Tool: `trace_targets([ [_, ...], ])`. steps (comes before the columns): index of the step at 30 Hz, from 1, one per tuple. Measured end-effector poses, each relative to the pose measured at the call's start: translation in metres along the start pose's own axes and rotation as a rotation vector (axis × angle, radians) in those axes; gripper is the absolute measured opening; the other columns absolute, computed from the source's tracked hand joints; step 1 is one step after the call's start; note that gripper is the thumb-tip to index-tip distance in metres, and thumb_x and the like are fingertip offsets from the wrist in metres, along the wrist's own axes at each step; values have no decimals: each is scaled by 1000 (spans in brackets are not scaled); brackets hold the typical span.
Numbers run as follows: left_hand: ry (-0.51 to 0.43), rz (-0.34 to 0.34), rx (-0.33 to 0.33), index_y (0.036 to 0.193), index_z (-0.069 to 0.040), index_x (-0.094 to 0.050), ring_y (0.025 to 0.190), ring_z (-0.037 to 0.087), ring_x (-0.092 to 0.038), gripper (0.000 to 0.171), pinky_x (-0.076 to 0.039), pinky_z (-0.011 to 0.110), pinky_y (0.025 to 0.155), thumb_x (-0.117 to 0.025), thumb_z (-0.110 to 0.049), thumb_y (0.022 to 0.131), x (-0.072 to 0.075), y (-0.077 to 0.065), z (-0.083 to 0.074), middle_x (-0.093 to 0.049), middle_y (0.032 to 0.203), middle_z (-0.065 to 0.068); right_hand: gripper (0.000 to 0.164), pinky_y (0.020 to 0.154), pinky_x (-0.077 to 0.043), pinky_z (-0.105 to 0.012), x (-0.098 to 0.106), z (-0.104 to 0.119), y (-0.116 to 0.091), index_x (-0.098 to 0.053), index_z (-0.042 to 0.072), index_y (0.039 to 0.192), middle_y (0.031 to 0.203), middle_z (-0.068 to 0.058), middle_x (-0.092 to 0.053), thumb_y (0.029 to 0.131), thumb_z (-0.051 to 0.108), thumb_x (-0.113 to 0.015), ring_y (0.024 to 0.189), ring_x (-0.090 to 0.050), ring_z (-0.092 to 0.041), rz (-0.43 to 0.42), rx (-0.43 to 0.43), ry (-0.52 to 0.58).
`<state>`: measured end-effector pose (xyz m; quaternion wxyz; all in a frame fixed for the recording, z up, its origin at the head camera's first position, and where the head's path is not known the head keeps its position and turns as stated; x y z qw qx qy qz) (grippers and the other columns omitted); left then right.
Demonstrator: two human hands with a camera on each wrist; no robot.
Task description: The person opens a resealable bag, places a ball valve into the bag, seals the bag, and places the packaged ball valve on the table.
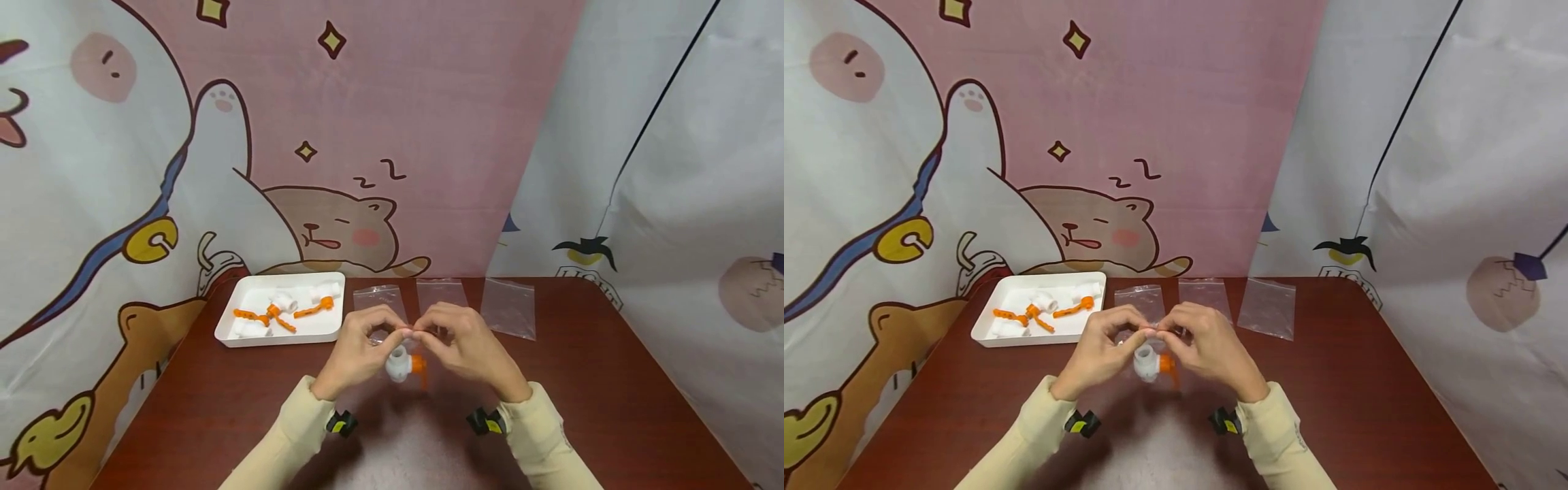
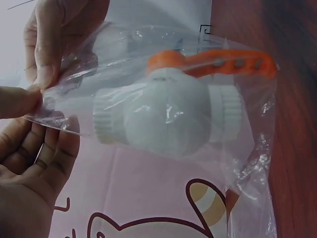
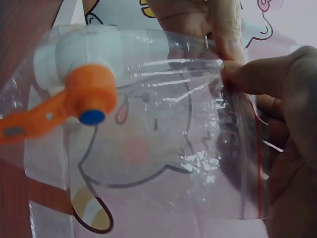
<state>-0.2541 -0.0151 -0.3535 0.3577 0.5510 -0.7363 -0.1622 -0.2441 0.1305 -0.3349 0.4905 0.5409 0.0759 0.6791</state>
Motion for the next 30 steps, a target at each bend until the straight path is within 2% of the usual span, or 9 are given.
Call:
trace_targets([
  [5,-20,-12,-4,90,-1,-74,73,18,-65,2,-56,26,64,-74,1,91,6,2,-20,-73,83,11,4,58,-50,-26,1,-4,1,-73,17,91,82,13,-66,93,16,-76,69,-53,-2,33,-58,33],
  [8,-38,-5,1,93,-6,-76,75,16,-66,3,-58,30,66,-74,-7,94,7,1,-13,-73,86,7,5,58,-51,-27,4,-4,0,-74,17,92,82,11,-66,92,13,-77,69,-55,-2,22,-59,38],
  [12,-65,28,18,97,-15,-76,78,13,-67,4,-58,28,68,-75,-17,94,4,-1,6,-73,89,1,12,55,-50,-27,5,-2,0,-75,19,91,82,11,-67,90,7,-78,69,-54,-1,6,-46,52],
  [17,-36,54,24,97,-16,-78,80,9,-67,5,-58,27,68,-77,-18,93,2,-1,7,-74,91,0,8,56,-49,-24,5,-1,0,-76,17,92,82,11,-67,92,10,-76,69,-53,0,3,-25,52],
  [20,-7,39,27,97,-16,-79,81,10,-69,6,-58,27,69,-77,-18,93,4,-2,7,-76,91,0,2,56,-48,-23,5,-2,-1,-78,15,93,82,9,-69,93,13,-77,67,-51,0,1,-8,27],
  [26,1,17,55,97,-11,-81,82,11,-71,7,-59,27,71,-78,-15,92,6,-4,12,-77,90,2,5,56,-47,-21,5,-2,-2,-81,15,93,83,8,-73,89,13,-80,66,-52,-1,-18,12,-34],
  [30,-4,11,71,95,-14,-82,81,11,-71,6,-60,29,71,-78,-17,92,7,-3,14,-77,88,0,4,57,-47,-21,5,-1,-1,-81,14,92,82,8,-73,88,13,-81,67,-54,-1,-37,31,-57],
])
Point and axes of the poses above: each hand's wrist, its own y-axis towards the middle knuckle, its own x-axis out of the back of the hand, z = x × y, the point moved 8 cm from there along y, towards the middle knuckle
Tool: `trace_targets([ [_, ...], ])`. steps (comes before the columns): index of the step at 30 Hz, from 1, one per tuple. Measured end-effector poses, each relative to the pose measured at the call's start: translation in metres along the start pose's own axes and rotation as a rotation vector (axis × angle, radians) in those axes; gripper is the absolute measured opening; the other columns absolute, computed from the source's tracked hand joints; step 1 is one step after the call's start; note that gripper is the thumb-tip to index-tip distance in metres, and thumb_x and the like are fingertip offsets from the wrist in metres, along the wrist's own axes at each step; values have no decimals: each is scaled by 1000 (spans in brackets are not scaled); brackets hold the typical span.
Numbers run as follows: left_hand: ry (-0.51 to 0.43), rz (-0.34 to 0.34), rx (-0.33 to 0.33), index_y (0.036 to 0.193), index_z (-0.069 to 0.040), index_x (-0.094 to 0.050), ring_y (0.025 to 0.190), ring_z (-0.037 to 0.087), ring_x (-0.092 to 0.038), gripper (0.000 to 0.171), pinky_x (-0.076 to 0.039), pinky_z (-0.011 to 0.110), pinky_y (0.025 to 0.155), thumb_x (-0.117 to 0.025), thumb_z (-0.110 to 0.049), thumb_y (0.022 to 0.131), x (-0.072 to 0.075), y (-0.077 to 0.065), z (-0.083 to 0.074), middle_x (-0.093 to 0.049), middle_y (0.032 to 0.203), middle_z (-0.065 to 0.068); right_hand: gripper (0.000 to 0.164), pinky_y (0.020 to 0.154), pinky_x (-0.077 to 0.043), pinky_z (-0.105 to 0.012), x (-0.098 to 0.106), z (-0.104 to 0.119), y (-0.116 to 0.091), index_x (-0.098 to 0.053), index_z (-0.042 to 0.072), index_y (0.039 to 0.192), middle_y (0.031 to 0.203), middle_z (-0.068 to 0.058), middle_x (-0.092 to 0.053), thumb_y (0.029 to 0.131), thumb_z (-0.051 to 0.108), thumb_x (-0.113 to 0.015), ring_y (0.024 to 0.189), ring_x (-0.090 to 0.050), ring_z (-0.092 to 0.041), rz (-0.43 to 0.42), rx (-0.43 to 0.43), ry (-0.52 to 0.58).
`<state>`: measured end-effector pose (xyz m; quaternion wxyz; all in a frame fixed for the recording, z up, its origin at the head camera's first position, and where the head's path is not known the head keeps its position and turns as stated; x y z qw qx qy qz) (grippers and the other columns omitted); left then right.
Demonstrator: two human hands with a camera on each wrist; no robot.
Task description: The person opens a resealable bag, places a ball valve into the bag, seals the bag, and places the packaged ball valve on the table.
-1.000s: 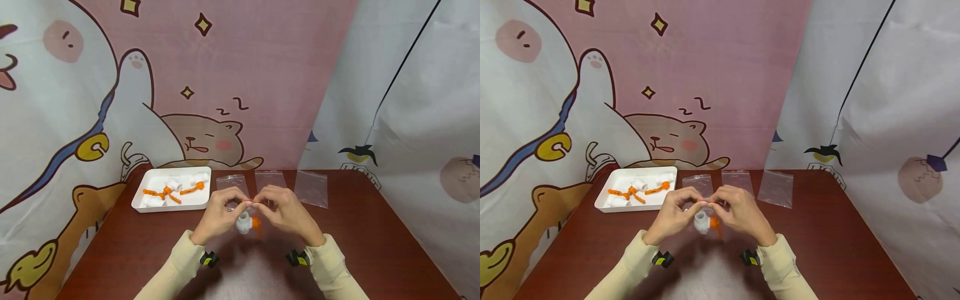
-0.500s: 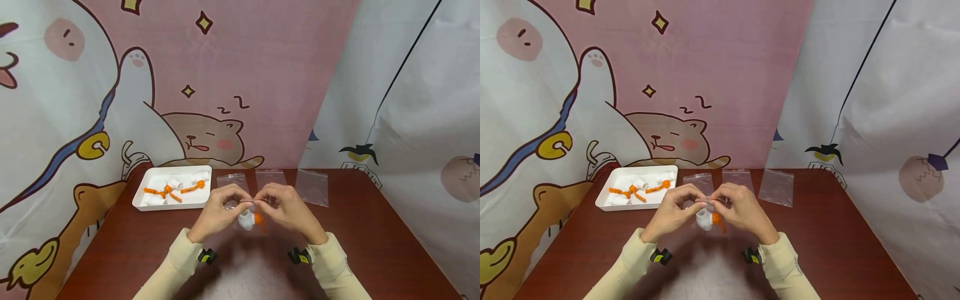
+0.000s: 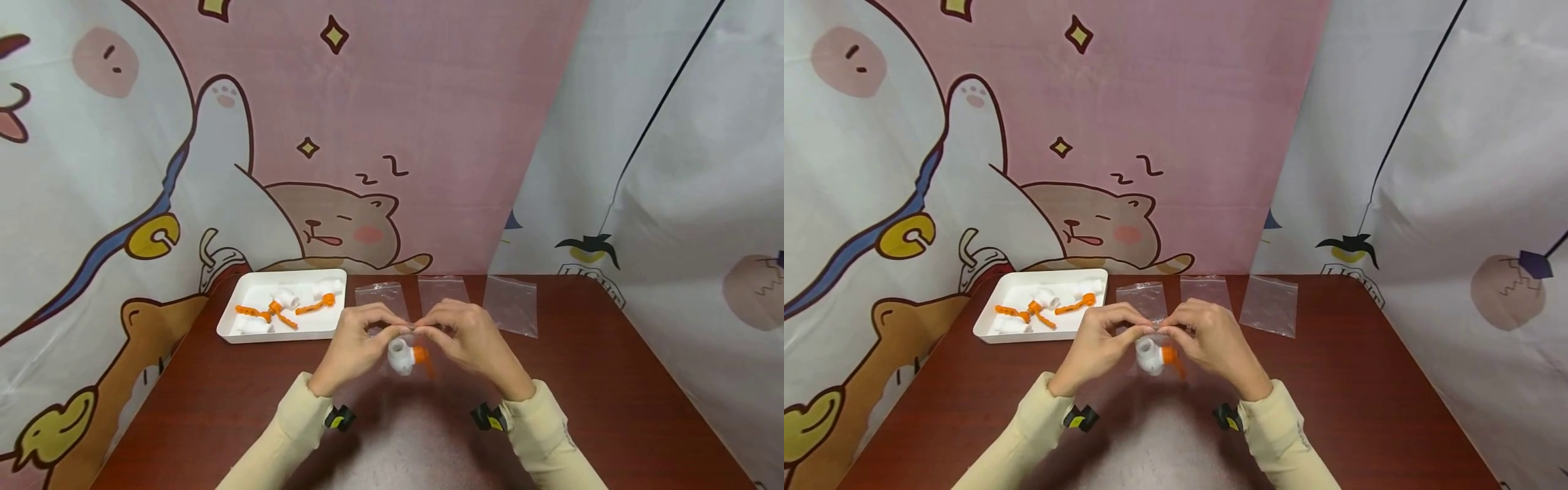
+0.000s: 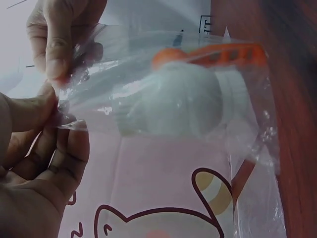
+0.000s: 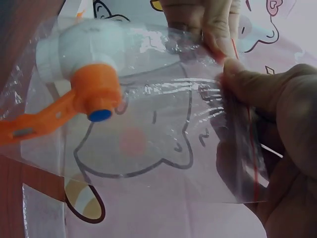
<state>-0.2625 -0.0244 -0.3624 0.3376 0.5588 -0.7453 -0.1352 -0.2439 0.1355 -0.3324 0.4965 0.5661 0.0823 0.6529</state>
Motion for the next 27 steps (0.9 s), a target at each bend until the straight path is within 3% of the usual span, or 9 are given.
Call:
trace_targets([
  [7,-23,5,37,90,-18,-81,77,9,-68,3,-57,28,65,-78,-16,92,-1,1,1,-76,85,-3,4,57,-52,-25,-3,-5,1,-79,18,92,81,11,-70,91,14,-79,68,-55,0,35,-69,84],
  [15,-106,56,-9,90,-7,-77,76,9,-64,5,-56,25,69,-75,-3,91,-6,1,-4,-73,84,15,9,58,-49,-26,-11,-7,-2,-74,24,91,85,10,-70,94,15,-75,72,-55,-3,85,-102,160],
  [21,-99,41,2,91,-8,-78,74,9,-64,4,-53,23,63,-76,-4,90,-5,0,-4,-75,85,12,6,56,-51,-32,-10,-8,-3,-74,21,89,80,14,-66,93,18,-77,67,-54,-4,73,-125,186],
  [27,-87,28,10,88,-14,-79,69,10,-62,9,-52,25,60,-78,-5,89,1,1,-4,-74,80,6,8,56,-50,-28,-8,-8,-3,-75,23,92,82,13,-67,93,15,-77,70,-56,-5,69,-125,198],
])
Point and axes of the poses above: each hand's wrist, its own y-axis towards the middle knuckle, its own x-axis out of the back of the hand, z = x × y, the point moved 8 cm from there along y, towards the middle knuckle
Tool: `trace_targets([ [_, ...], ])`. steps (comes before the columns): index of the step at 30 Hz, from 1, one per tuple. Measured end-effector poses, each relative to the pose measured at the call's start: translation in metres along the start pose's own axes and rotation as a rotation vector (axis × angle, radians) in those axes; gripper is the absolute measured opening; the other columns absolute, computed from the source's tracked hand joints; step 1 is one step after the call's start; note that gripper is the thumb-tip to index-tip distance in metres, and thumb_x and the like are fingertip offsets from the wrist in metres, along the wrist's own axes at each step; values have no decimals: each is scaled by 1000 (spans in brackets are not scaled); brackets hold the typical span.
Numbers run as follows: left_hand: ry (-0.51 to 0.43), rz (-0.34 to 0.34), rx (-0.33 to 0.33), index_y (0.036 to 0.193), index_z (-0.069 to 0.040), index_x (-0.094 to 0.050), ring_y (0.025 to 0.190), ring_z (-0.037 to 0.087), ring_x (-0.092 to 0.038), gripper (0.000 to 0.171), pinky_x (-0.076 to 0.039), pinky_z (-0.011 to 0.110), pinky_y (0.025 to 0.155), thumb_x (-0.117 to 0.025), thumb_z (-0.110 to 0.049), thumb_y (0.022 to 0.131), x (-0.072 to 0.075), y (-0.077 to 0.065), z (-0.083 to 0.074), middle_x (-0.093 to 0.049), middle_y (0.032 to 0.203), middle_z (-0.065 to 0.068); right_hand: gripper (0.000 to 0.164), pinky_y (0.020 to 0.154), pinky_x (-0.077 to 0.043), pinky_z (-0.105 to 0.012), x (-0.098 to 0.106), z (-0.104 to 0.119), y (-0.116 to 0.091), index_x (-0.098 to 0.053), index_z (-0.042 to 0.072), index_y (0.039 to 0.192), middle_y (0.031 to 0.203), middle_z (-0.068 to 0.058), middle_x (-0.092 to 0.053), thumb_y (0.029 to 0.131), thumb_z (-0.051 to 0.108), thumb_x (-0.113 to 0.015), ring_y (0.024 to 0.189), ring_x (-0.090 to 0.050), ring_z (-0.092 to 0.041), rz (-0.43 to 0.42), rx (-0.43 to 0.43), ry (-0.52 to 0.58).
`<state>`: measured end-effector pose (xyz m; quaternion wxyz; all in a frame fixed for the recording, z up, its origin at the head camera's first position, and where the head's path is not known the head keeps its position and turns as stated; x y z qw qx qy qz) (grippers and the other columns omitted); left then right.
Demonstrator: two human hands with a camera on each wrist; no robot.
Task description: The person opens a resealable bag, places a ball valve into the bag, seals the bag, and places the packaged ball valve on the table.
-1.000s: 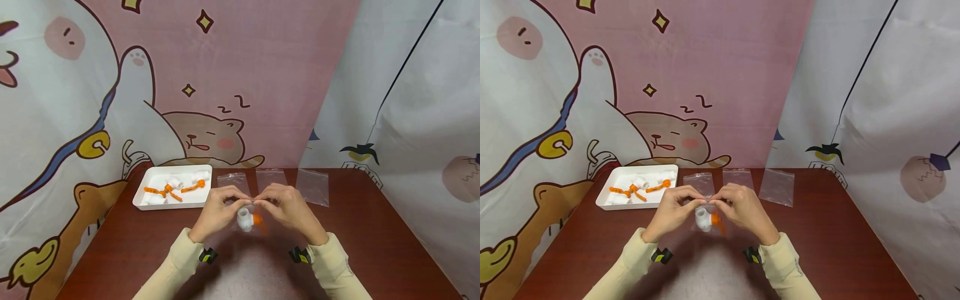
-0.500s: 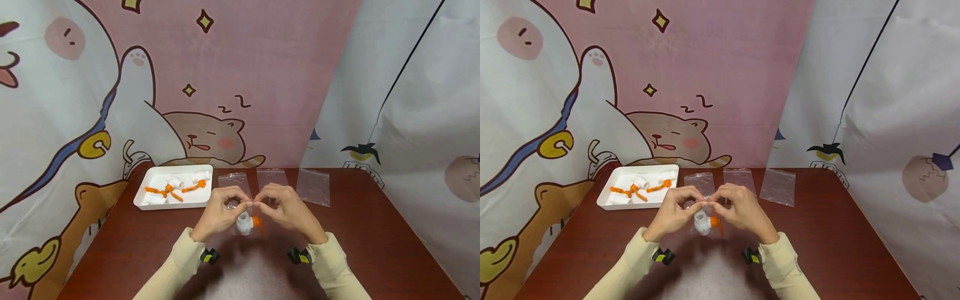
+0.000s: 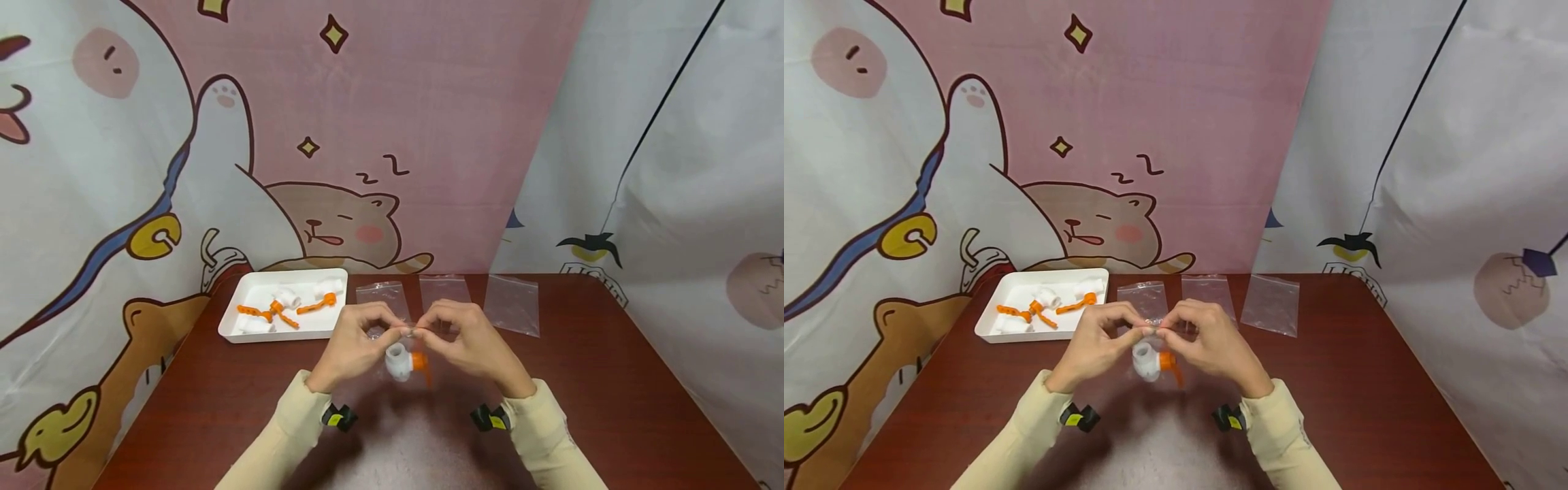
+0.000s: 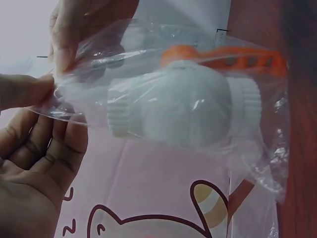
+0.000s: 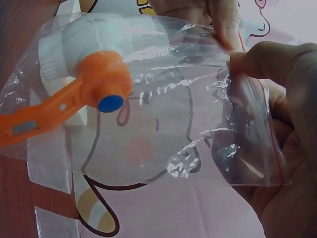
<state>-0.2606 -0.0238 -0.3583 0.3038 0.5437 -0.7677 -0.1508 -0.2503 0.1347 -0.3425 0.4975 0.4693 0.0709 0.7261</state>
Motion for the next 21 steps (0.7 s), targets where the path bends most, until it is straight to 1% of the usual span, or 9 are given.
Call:
trace_targets([
  [3,-9,3,-1,87,-13,-79,70,10,-64,11,-55,25,62,-79,-2,88,2,1,-1,-74,80,6,10,57,-52,-26,0,0,0,-75,23,92,83,13,-67,92,13,-77,70,-57,-5,2,-2,15],
  [7,-6,-3,6,87,-10,-80,73,10,-67,5,-59,31,65,-80,-5,88,7,0,-3,-75,81,5,11,59,-54,-25,1,1,-1,-74,23,92,84,11,-67,92,12,-77,70,-59,-5,-3,11,23],
  [10,1,-7,14,86,-10,-80,74,10,-68,5,-60,33,66,-80,-5,88,9,-1,-2,-75,81,4,12,59,-54,-24,2,0,-1,-73,23,92,84,12,-67,93,12,-76,71,-59,-5,-8,14,15],
  [14,3,-7,15,87,-13,-80,75,11,-69,11,-60,32,67,-80,-2,87,11,-1,0,-75,82,4,12,57,-50,-22,4,-2,-2,-73,24,91,83,14,-66,93,13,-77,69,-56,-4,-7,8,-14],
  [21,9,-16,16,88,-13,-80,75,10,-68,8,-59,32,67,-79,-6,88,14,-1,0,-75,83,3,10,55,-48,-23,4,-3,-1,-73,24,91,82,14,-64,93,15,-77,68,-53,-3,2,4,-43],
])
Point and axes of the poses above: each hand's wrist, its own y-axis towards the middle knuckle, its own x-axis out of the back of the hand, z = x × y, the point moved 8 cm from there along y, towards the middle knuckle
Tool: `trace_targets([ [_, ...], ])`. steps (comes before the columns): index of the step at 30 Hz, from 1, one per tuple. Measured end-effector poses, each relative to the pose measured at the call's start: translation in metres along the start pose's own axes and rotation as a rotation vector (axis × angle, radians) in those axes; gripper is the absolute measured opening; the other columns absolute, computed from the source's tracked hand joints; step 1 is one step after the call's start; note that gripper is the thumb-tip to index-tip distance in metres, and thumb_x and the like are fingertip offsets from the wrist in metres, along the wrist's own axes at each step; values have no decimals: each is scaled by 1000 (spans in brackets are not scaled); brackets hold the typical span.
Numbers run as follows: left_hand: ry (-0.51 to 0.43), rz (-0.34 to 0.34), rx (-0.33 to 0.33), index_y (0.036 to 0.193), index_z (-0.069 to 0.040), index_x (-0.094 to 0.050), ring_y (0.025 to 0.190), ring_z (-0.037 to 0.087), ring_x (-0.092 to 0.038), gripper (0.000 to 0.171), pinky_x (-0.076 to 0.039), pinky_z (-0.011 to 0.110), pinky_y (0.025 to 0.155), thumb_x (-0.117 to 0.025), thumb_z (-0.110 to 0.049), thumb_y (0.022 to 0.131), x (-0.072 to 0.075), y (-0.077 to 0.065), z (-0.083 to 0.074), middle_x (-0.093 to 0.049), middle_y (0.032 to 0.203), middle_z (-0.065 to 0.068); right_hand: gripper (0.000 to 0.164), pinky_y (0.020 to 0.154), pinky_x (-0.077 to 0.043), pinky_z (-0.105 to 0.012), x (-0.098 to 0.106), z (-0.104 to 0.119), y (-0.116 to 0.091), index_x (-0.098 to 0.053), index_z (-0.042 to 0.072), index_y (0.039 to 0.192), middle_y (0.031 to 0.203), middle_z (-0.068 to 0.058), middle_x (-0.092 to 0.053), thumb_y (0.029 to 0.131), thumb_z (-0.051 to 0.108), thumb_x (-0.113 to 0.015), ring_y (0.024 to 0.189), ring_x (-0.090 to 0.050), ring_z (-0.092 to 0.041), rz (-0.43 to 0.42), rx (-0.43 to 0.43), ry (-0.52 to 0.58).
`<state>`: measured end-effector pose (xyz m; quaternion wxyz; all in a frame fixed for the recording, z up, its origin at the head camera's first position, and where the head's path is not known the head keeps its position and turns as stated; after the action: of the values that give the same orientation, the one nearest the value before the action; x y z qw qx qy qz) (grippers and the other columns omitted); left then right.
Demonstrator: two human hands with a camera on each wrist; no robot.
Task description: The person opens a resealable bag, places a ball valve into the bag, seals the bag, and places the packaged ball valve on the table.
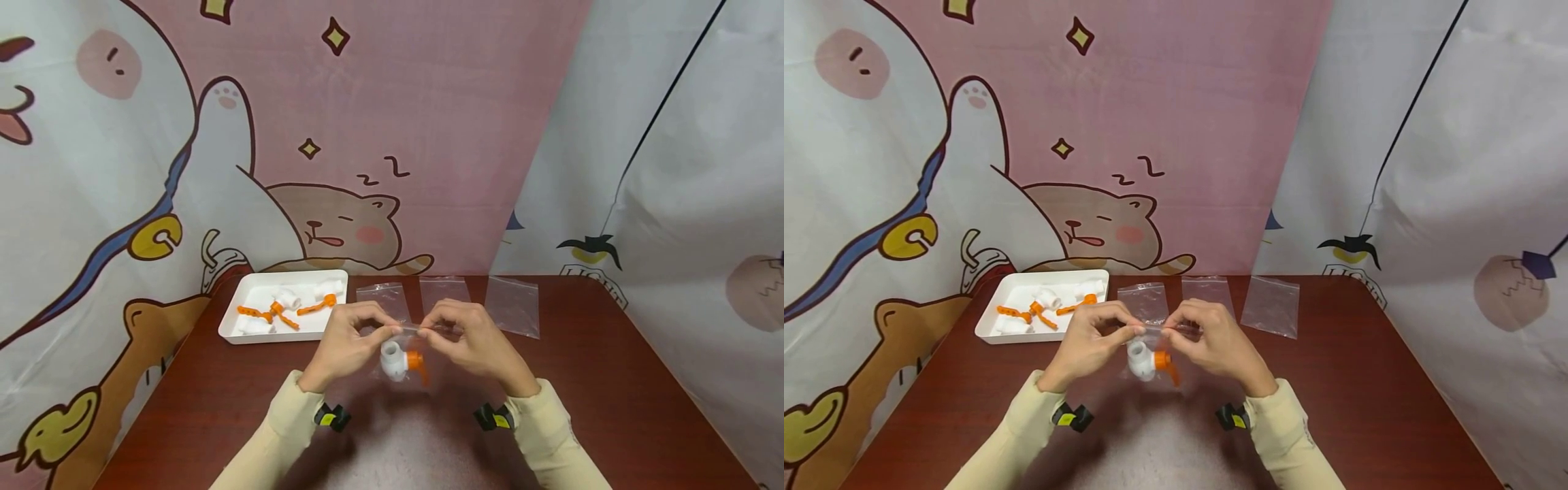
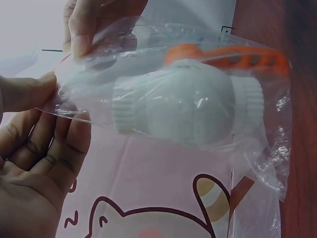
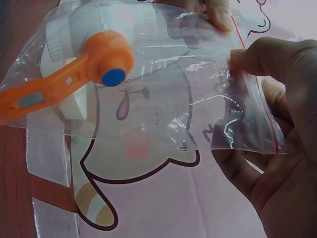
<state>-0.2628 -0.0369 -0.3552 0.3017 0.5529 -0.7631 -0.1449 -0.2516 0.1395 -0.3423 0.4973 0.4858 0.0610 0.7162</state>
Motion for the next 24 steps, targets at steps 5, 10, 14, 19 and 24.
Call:
trace_targets([
  [5,9,-5,5,89,-13,-81,74,9,-66,9,-58,29,66,-80,-4,88,1,0,1,-75,82,3,5,54,-47,-25,1,-1,0,-73,21,91,82,13,-63,95,19,-75,67,-51,-3,-1,12,-21],
  [10,23,-18,6,89,-12,-81,72,8,-64,7,-54,23,62,-80,-5,88,3,-1,2,-74,81,3,7,55,-48,-27,2,-1,-2,-72,21,91,83,11,-63,93,15,-76,69,-52,-4,-4,32,-33],
  [14,37,-29,6,88,-10,-80,69,8,-61,1,-49,21,57,-81,-9,88,6,-2,2,-74,80,3,12,58,-49,-23,3,-2,-3,-72,21,91,83,11,-63,91,11,-77,70,-53,-4,-5,34,-28],
  [19,58,-45,5,87,-12,-80,65,8,-57,3,-43,20,52,-82,-10,87,10,-2,2,-74,79,1,13,58,-49,-21,4,-6,-5,-72,21,92,83,12,-63,91,9,-77,69,-52,-3,-5,26,-18],
  [24,63,-51,2,88,-13,-81,65,8,-56,4,-43,20,52,-82,-9,87,11,-2,2,-73,79,1,5,57,-49,-24,6,-7,-5,-73,19,93,83,12,-62,94,15,-75,69,-51,-3,-4,20,-37],
])
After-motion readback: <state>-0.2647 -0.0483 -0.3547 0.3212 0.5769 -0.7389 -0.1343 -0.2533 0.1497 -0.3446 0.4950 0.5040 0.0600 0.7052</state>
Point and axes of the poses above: each hand's wrist, its own y-axis towards the middle knuckle, its own x-axis out of the back of the hand, z = x × y, the point moved 8 cm from there along y, towards the middle knuckle
